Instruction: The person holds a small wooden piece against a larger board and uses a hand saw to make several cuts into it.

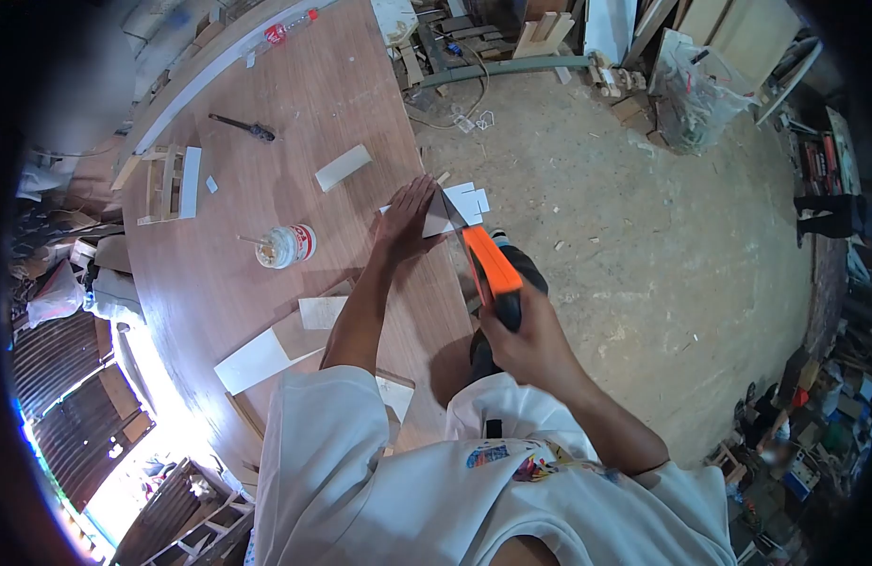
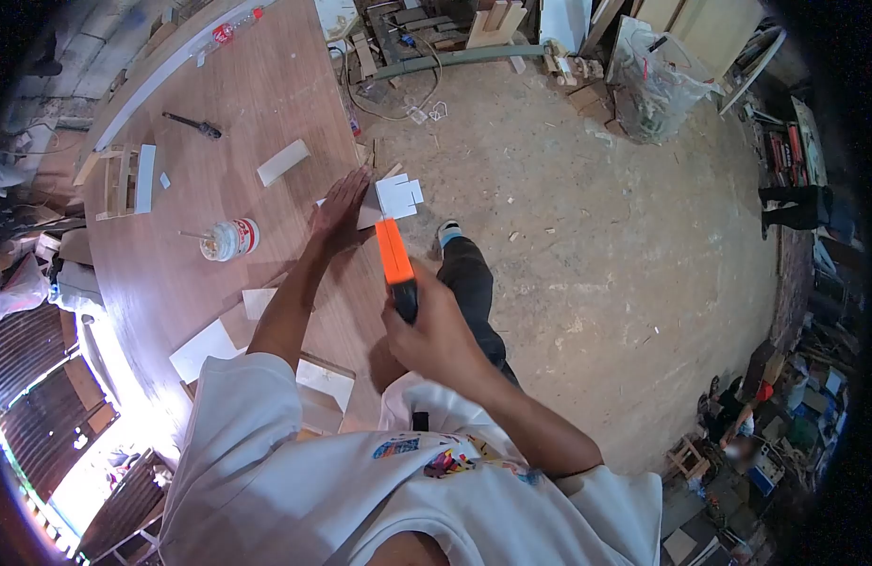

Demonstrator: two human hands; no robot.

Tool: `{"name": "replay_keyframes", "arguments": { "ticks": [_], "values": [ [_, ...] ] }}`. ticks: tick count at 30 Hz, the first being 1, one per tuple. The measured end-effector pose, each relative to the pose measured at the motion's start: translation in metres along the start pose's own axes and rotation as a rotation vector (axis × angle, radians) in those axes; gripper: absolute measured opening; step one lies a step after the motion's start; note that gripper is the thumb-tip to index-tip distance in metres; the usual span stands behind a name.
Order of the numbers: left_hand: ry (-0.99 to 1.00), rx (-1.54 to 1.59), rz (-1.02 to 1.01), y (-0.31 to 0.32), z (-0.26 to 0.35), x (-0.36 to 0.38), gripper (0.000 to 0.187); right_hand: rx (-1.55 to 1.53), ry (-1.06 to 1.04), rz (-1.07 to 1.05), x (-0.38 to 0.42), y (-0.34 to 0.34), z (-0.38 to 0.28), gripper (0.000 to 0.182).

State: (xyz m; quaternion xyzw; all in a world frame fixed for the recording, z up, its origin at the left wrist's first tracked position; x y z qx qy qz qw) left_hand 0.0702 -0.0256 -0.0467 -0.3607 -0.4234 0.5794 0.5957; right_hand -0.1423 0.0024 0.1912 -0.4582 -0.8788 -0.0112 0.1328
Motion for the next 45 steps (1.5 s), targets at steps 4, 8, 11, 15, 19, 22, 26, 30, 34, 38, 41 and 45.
{"name": "replay_keyframes", "arguments": {
  "ticks": [4, 8, 11, 15, 19, 22, 26, 30, 34, 38, 41, 45],
  "values": [
    [-0.015, -0.036, -0.040, -0.008, 0.005, 0.003, 0.098, 0.100, -0.079, 0.029, -0.075, 0.023, 0.079, 0.018],
    [-0.046, -0.108, -0.038, -0.003, 0.000, 0.005, 0.098, 0.192, -0.304, 0.132, -0.093, 0.041, 0.096, 0.016],
    [0.000, 0.000, -0.033, 0.005, 0.000, 0.011, 0.100, 0.161, -0.018, 0.036, -0.046, 0.020, 0.027, 0.020],
    [0.004, 0.011, -0.015, -0.008, 0.005, 0.005, 0.102, 0.093, -0.095, 0.037, -0.029, 0.014, 0.045, 0.023],
    [0.004, -0.143, 0.029, -0.003, 0.003, 0.003, 0.103, 0.169, -0.201, 0.097, -0.088, 0.036, 0.093, 0.022],
    [-0.042, 0.011, -0.130, -0.012, 0.006, 0.004, 0.104, 0.173, -0.165, 0.108, -0.067, 0.035, 0.079, 0.023],
    [0.002, 0.022, -0.030, -0.006, 0.004, 0.004, 0.104, 0.098, -0.154, 0.041, -0.017, 0.018, 0.033, 0.030],
    [-0.002, 0.051, 0.005, -0.004, 0.003, 0.004, 0.104, 0.132, -0.172, 0.086, -0.073, 0.028, 0.084, 0.022],
    [0.022, -0.059, 0.031, 0.006, -0.004, 0.002, 0.103, 0.125, -0.144, 0.097, -0.074, 0.031, 0.072, 0.020],
    [-0.009, -0.018, -0.020, -0.003, 0.003, 0.004, 0.103, 0.061, -0.177, 0.027, -0.016, 0.011, 0.028, 0.028],
    [0.000, 0.036, 0.018, -0.007, 0.006, 0.004, 0.104, 0.144, -0.130, 0.101, -0.052, 0.017, 0.067, 0.017],
    [0.087, -0.077, 0.056, 0.002, -0.004, 0.005, 0.103, 0.212, -0.131, 0.099, -0.105, 0.041, 0.088, 0.016]
  ]
}}
Point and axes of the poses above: each hand's wrist, its own x-axis away from the middle knuckle, its own y-axis out of the palm, z = x × y, the point moved 2 cm from there along -x, towards the middle knuckle, and after that the axes turned 14 degrees about -y, right-handed, at the moved point
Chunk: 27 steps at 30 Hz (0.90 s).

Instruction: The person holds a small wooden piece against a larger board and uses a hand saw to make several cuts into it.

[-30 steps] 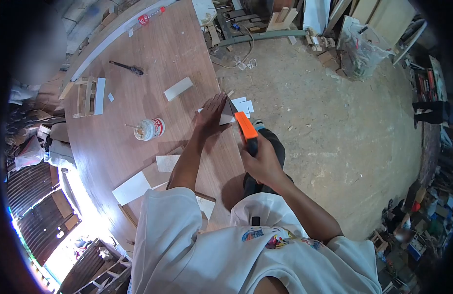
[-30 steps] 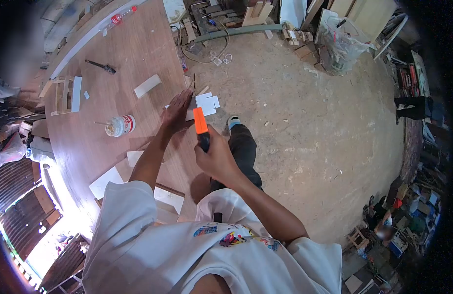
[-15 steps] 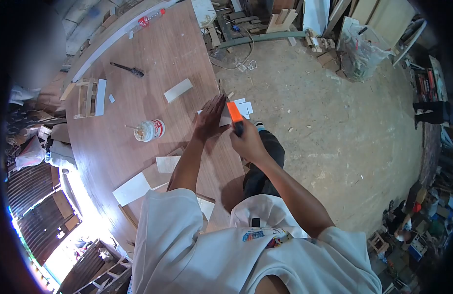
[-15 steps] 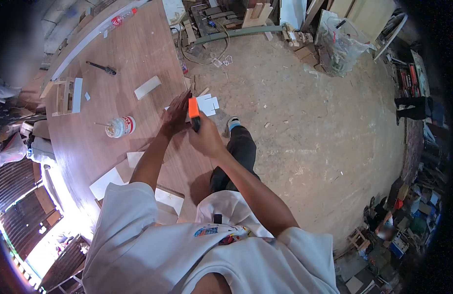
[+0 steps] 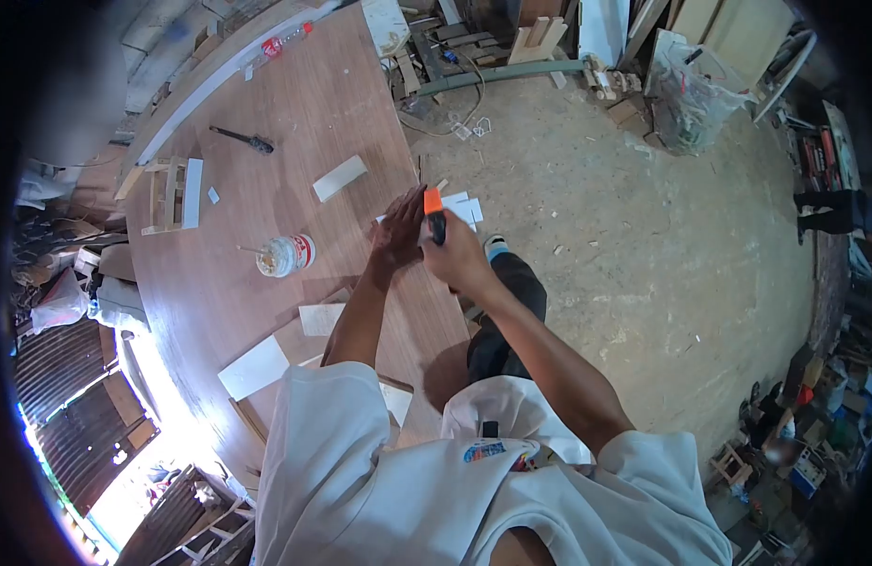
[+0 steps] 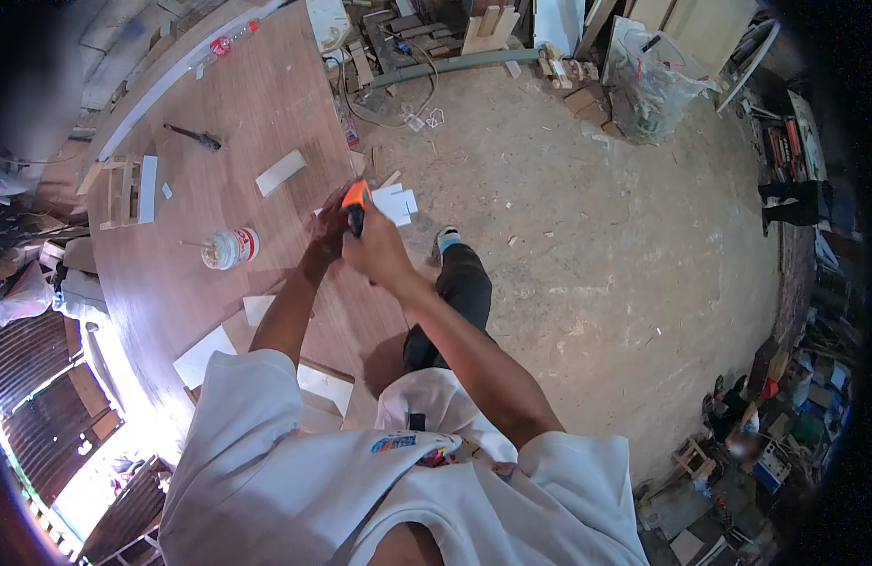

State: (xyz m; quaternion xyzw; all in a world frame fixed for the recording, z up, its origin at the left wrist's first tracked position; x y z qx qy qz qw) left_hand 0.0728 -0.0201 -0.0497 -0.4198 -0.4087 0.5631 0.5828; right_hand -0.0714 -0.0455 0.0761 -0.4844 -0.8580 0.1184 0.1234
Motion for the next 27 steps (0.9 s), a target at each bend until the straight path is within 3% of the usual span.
{"name": "replay_keyframes", "arguments": {
  "ticks": [1, 2, 4, 7, 11, 14, 16, 18, 23, 27],
  "values": [
    [-0.009, 0.070, 0.017, -0.002, -0.001, -0.002, 0.104, 0.064, -0.184, 0.081, 0.009, -0.004, -0.013, 0.016],
    [-0.024, 0.145, 0.026, -0.001, -0.001, 0.000, 0.105, 0.065, -0.184, 0.078, 0.026, -0.013, -0.020, 0.016],
    [-0.040, 0.048, -0.013, 0.011, 0.000, 0.006, 0.105, -0.187, 0.137, -0.066, 0.057, -0.048, -0.067, 0.016],
    [-0.103, 0.192, -0.034, -0.008, 0.009, -0.002, 0.102, -0.193, 0.171, -0.078, 0.066, -0.053, -0.048, 0.024],
    [-0.090, 0.130, -0.062, -0.004, 0.004, -0.003, 0.103, -0.144, -0.036, -0.013, 0.034, -0.029, -0.020, 0.019],
    [-0.041, 0.008, 0.013, 0.009, -0.002, -0.003, 0.102, -0.057, -0.087, 0.025, 0.062, -0.029, -0.039, 0.019],
    [-0.077, 0.077, -0.086, -0.001, 0.003, 0.000, 0.101, -0.147, -0.035, -0.030, 0.093, -0.046, -0.066, 0.020],
    [-0.089, 0.058, -0.107, -0.002, 0.007, 0.002, 0.101, -0.171, -0.028, -0.050, 0.113, -0.051, -0.069, 0.050],
    [-0.140, 0.020, -0.138, -0.007, 0.006, -0.004, 0.104, -0.136, -0.097, -0.013, 0.060, 0.000, 0.034, 0.042],
    [-0.152, 0.015, -0.206, -0.006, 0.008, -0.001, 0.107, -0.081, -0.085, 0.052, 0.081, -0.024, -0.012, 0.037]
  ]
}}
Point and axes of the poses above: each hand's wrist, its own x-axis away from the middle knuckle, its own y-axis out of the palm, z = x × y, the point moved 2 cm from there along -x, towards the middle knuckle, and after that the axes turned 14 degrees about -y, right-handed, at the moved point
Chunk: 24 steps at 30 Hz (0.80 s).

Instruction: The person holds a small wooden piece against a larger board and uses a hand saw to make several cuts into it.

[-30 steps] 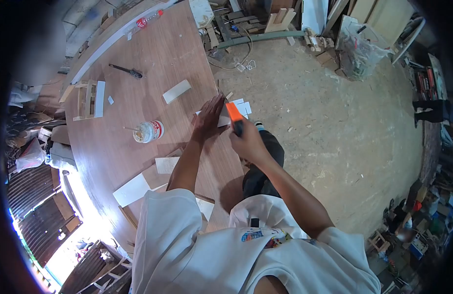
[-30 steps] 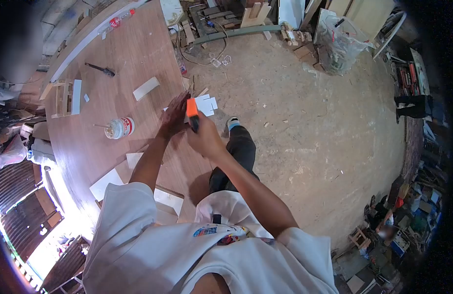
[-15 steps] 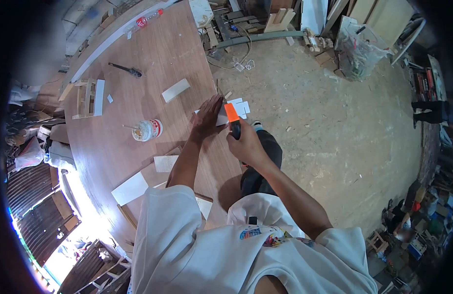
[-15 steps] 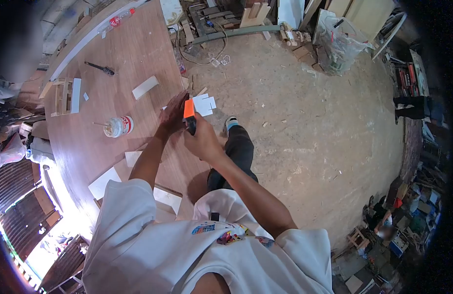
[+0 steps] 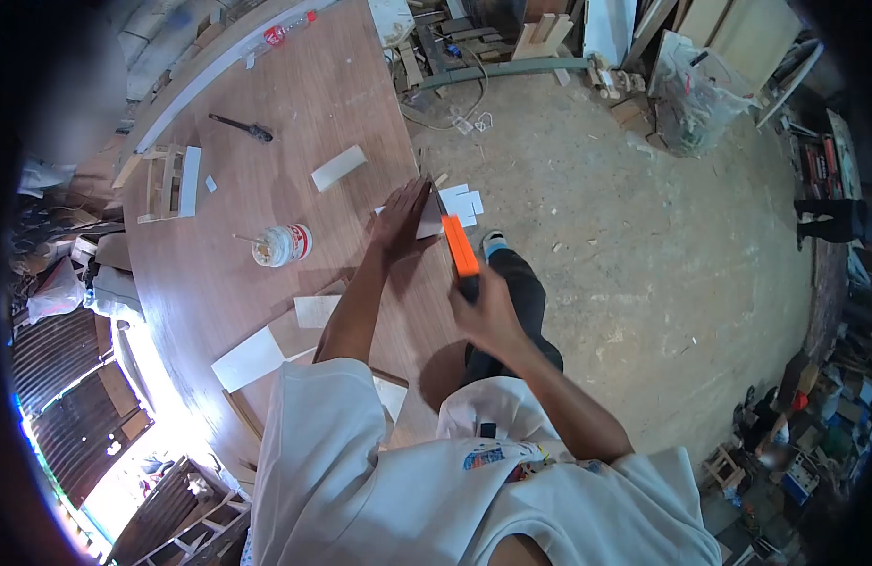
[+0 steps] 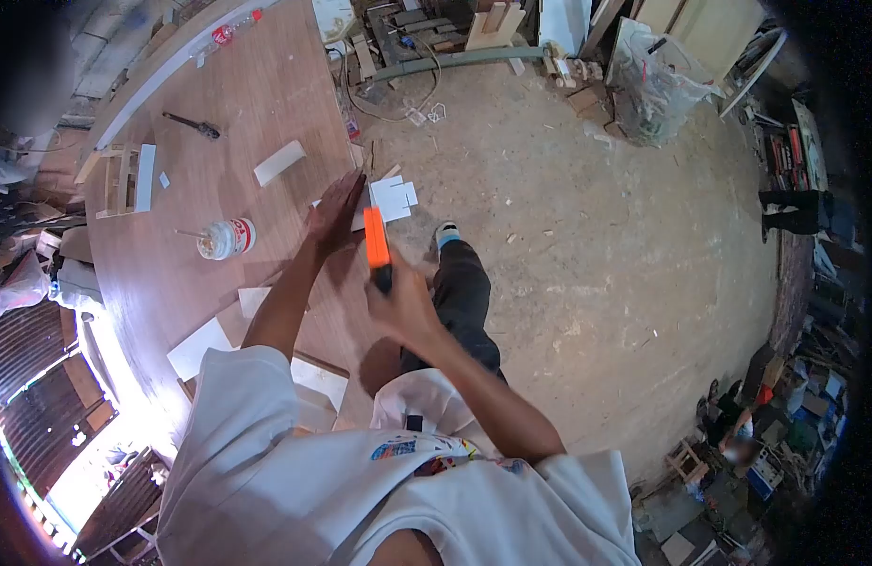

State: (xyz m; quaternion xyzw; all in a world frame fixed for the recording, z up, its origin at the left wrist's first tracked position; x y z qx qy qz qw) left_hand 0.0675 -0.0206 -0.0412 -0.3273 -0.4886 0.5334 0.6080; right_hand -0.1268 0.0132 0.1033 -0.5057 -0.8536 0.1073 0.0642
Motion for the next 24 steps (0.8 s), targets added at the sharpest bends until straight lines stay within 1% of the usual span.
{"name": "replay_keyframes", "arguments": {
  "ticks": [1, 3, 4, 5, 7, 10, 11, 13, 16, 17, 19, 22, 24],
  "values": [
    [0.018, -0.008, 0.034, 0.000, -0.001, -0.002, 0.107, 0.003, 0.002, -0.003, 0.012, -0.008, -0.018, 0.037],
    [0.031, -0.001, 0.056, 0.002, -0.001, 0.000, 0.107, -0.101, 0.118, -0.056, 0.028, -0.020, -0.040, 0.034],
    [0.049, -0.002, 0.084, 0.000, 0.000, -0.002, 0.107, -0.059, 0.020, 0.001, 0.030, -0.014, -0.023, 0.033],
    [0.051, -0.004, 0.087, -0.001, 0.002, -0.003, 0.107, -0.058, 0.017, 0.003, 0.020, -0.008, -0.011, 0.033],
    [0.011, -0.018, 0.062, -0.002, 0.001, 0.000, 0.107, -0.008, 0.139, -0.076, -0.011, 0.002, 0.013, 0.021],
    [0.044, 0.020, 0.107, 0.001, -0.001, -0.001, 0.106, -0.057, 0.113, -0.089, -0.034, 0.011, 0.018, 0.020],
    [0.046, 0.022, 0.100, 0.004, -0.003, -0.001, 0.106, -0.057, 0.120, -0.087, -0.024, 0.009, 0.015, 0.020],
    [0.044, 0.024, 0.072, 0.003, -0.003, -0.003, 0.106, -0.012, -0.016, -0.006, 0.006, -0.006, -0.012, 0.019],
    [0.050, 0.002, 0.061, 0.004, -0.003, -0.003, 0.106, -0.097, 0.019, 0.032, 0.036, -0.014, -0.029, 0.019],
    [0.053, 0.004, 0.060, 0.005, 0.000, -0.003, 0.106, -0.094, 0.021, 0.034, 0.029, -0.012, -0.016, 0.019],
    [0.014, -0.055, 0.051, 0.003, -0.001, -0.002, 0.106, -0.066, 0.062, -0.030, -0.004, 0.003, 0.023, 0.021],
    [0.029, -0.038, 0.029, -0.002, 0.001, -0.001, 0.106, -0.044, 0.094, -0.082, -0.041, 0.015, 0.024, 0.021],
    [0.041, -0.026, 0.032, 0.003, -0.001, -0.002, 0.106, -0.038, 0.065, -0.051, -0.016, 0.006, 0.009, 0.021]
  ]
}}
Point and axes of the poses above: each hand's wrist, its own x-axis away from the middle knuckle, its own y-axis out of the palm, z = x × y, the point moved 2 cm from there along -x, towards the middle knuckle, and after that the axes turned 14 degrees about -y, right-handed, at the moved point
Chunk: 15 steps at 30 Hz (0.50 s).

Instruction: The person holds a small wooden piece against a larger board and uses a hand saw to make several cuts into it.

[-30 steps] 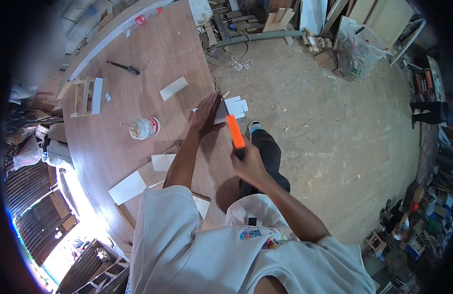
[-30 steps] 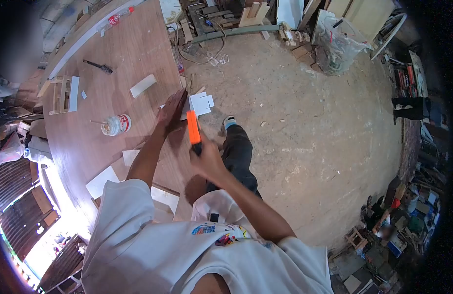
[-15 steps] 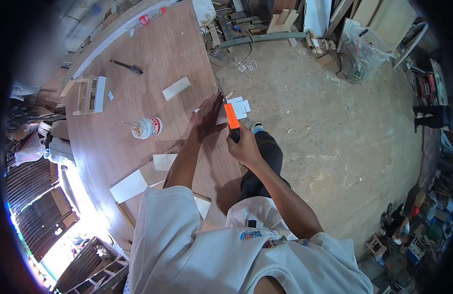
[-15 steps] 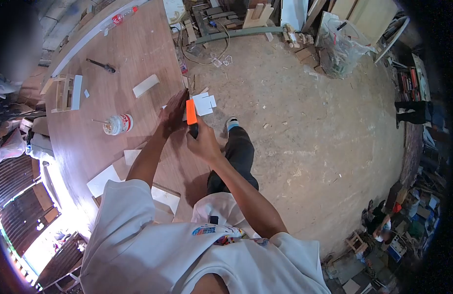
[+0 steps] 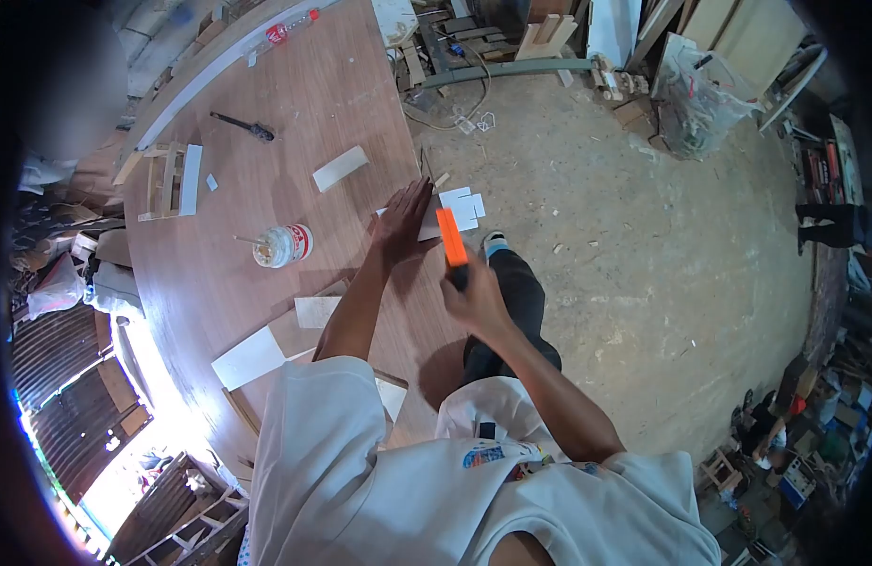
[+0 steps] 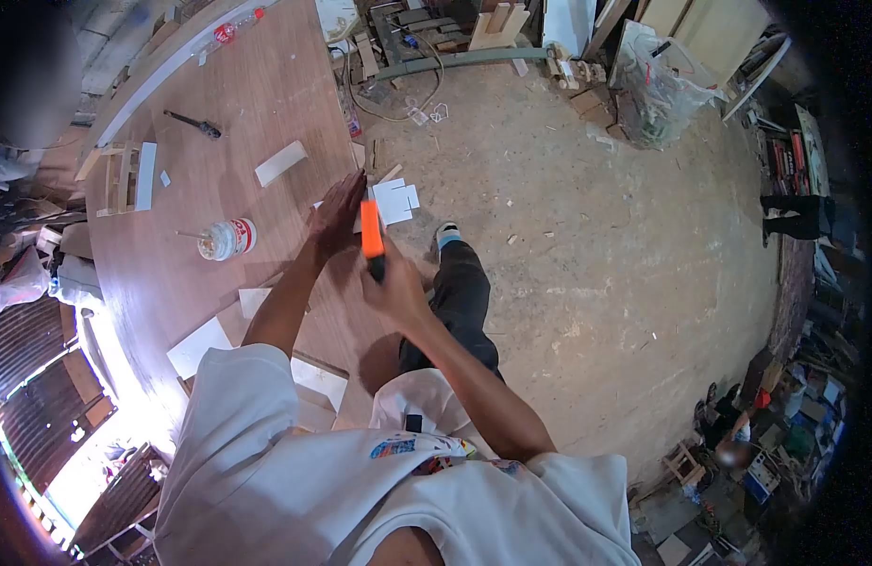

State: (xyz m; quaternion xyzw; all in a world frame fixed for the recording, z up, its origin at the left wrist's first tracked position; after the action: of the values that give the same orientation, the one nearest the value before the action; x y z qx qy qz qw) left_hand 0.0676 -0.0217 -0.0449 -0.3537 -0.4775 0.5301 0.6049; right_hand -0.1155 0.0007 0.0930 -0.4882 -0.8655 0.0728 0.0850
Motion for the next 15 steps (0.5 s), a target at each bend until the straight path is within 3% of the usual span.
{"name": "replay_keyframes", "arguments": {
  "ticks": [2, 4, 8, 10, 13, 15],
  "values": [
    [-0.001, 0.011, 0.009, 0.002, -0.003, -0.001, 0.106, 0.003, -0.035, 0.018, 0.029, -0.005, -0.012, 0.020],
    [-0.005, -0.015, -0.001, 0.002, -0.002, -0.002, 0.105, -0.020, -0.130, 0.098, 0.049, -0.009, -0.019, 0.035],
    [-0.020, -0.025, 0.037, -0.001, -0.003, -0.003, 0.106, 0.047, -0.098, 0.046, -0.007, 0.001, 0.022, 0.030],
    [0.008, 0.017, 0.037, -0.002, -0.002, 0.000, 0.107, 0.004, 0.054, -0.029, -0.026, 0.003, 0.018, 0.017],
    [-0.001, 0.012, 0.043, -0.001, -0.001, -0.001, 0.104, 0.021, -0.086, 0.045, 0.011, -0.003, 0.007, 0.024],
    [0.065, 0.075, 0.030, 0.002, -0.003, 0.004, 0.098, -0.023, -0.028, 0.059, 0.028, -0.013, 0.005, 0.028]
  ]
}}
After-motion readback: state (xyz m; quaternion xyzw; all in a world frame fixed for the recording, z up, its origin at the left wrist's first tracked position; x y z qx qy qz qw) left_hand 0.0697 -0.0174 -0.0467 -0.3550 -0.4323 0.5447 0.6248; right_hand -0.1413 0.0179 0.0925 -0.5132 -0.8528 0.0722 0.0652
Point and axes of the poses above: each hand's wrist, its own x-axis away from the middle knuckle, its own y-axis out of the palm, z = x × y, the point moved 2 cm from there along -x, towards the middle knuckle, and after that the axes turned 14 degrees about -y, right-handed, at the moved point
